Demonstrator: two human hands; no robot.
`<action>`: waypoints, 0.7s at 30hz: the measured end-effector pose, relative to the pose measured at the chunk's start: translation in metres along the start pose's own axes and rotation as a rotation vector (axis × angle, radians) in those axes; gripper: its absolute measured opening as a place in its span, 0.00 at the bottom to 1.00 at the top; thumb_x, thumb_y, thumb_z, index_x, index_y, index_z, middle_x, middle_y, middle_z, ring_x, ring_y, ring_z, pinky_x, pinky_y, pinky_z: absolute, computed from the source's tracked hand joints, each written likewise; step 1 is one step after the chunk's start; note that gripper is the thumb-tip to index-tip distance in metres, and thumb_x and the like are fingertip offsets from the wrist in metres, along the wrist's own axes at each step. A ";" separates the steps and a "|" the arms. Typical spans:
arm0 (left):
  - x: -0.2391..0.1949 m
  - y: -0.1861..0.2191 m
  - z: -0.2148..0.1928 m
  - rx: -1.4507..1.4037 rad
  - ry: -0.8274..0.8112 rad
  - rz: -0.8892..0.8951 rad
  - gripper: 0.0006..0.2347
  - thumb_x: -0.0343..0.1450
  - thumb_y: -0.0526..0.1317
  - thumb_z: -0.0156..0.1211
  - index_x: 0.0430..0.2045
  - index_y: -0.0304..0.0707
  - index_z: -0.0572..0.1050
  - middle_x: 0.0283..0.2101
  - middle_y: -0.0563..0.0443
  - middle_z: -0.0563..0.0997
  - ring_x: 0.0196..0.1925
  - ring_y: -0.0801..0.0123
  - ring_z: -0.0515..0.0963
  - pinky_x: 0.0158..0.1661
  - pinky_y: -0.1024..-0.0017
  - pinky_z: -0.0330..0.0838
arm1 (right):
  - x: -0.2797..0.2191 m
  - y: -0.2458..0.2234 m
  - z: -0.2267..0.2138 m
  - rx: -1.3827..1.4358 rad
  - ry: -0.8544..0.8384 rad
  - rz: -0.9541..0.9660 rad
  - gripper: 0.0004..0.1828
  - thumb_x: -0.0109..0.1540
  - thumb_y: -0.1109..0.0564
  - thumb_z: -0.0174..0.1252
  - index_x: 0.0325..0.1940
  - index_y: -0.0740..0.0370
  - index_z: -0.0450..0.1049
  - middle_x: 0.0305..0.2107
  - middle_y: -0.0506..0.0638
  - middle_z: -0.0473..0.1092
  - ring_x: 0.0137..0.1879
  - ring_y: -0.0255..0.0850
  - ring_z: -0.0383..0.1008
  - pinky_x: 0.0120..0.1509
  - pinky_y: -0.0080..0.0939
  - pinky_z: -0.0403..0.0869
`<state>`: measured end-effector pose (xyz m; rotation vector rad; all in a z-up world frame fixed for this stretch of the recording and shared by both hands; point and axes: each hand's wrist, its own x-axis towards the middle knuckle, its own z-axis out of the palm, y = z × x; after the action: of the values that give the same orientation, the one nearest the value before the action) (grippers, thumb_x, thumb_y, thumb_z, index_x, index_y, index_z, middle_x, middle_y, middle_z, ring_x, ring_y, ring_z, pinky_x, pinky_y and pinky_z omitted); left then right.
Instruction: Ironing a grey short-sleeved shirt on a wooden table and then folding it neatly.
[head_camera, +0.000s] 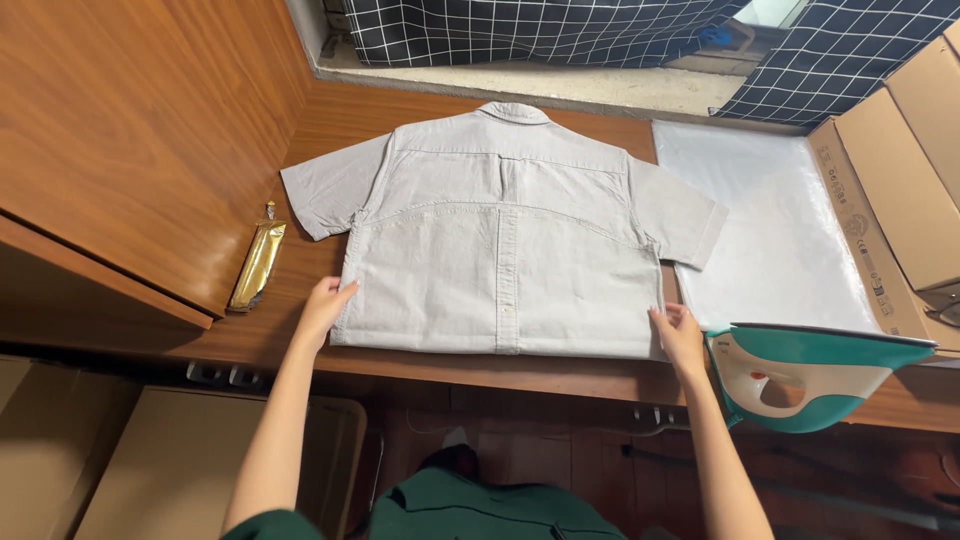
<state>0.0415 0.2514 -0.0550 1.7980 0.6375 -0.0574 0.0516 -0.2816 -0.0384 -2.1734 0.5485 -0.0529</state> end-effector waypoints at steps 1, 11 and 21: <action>-0.010 0.001 -0.001 0.002 -0.002 0.000 0.21 0.61 0.47 0.59 0.43 0.33 0.69 0.41 0.38 0.74 0.47 0.55 0.72 0.45 0.60 0.65 | -0.007 0.001 -0.003 0.001 0.001 0.003 0.25 0.57 0.47 0.55 0.52 0.66 0.65 0.39 0.66 0.68 0.49 0.59 0.66 0.48 0.57 0.66; -0.016 -0.050 -0.002 0.232 0.013 0.177 0.09 0.65 0.43 0.54 0.27 0.34 0.72 0.24 0.44 0.73 0.31 0.64 0.71 0.33 0.66 0.64 | -0.040 0.037 0.000 0.026 0.168 -0.076 0.14 0.58 0.51 0.53 0.44 0.59 0.70 0.31 0.57 0.71 0.43 0.50 0.70 0.44 0.47 0.66; -0.012 -0.068 -0.013 0.222 -0.032 0.137 0.12 0.62 0.45 0.57 0.24 0.33 0.72 0.25 0.46 0.72 0.31 0.65 0.70 0.32 0.68 0.63 | -0.095 0.012 -0.005 0.032 0.178 -0.166 0.13 0.61 0.54 0.47 0.45 0.65 0.66 0.39 0.63 0.68 0.48 0.60 0.66 0.48 0.56 0.64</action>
<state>-0.0023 0.2708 -0.1063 2.0465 0.4987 -0.0658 -0.0401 -0.2536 -0.0301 -2.1913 0.4623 -0.3458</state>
